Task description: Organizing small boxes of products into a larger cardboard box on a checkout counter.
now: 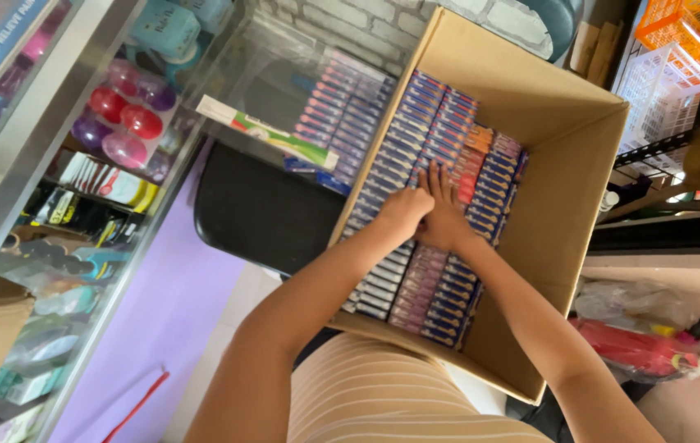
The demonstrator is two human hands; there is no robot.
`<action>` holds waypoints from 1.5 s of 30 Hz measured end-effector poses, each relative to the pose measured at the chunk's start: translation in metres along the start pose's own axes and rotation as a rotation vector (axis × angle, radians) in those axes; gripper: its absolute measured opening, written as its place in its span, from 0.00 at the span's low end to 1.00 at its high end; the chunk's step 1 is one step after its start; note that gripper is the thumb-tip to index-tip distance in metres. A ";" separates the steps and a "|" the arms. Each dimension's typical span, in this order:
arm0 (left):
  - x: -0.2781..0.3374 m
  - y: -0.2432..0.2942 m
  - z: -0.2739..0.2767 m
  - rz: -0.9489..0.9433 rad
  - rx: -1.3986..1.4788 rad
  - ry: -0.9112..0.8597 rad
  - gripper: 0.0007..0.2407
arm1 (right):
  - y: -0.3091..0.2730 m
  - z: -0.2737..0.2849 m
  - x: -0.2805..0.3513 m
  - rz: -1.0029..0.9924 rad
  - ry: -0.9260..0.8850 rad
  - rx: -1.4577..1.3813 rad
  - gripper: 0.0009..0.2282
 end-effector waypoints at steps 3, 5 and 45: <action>0.002 0.005 0.030 0.024 0.143 0.050 0.11 | -0.007 0.007 0.001 -0.033 0.022 -0.022 0.53; 0.008 0.013 0.057 -0.027 0.249 0.149 0.05 | -0.009 0.009 0.003 -0.022 0.048 0.010 0.53; 0.182 -0.204 0.090 0.385 0.711 1.138 0.13 | -0.023 0.018 -0.001 -0.010 0.111 -0.067 0.57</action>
Point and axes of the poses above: each hand's wrist, its own x-axis away from the middle knuckle, its own z-axis out of the back of the hand, y = z × x, the point moved 6 cm from there along -x, towards the middle knuckle, and after that the axes turned 15 degrees about x, right-handed, at the moved point
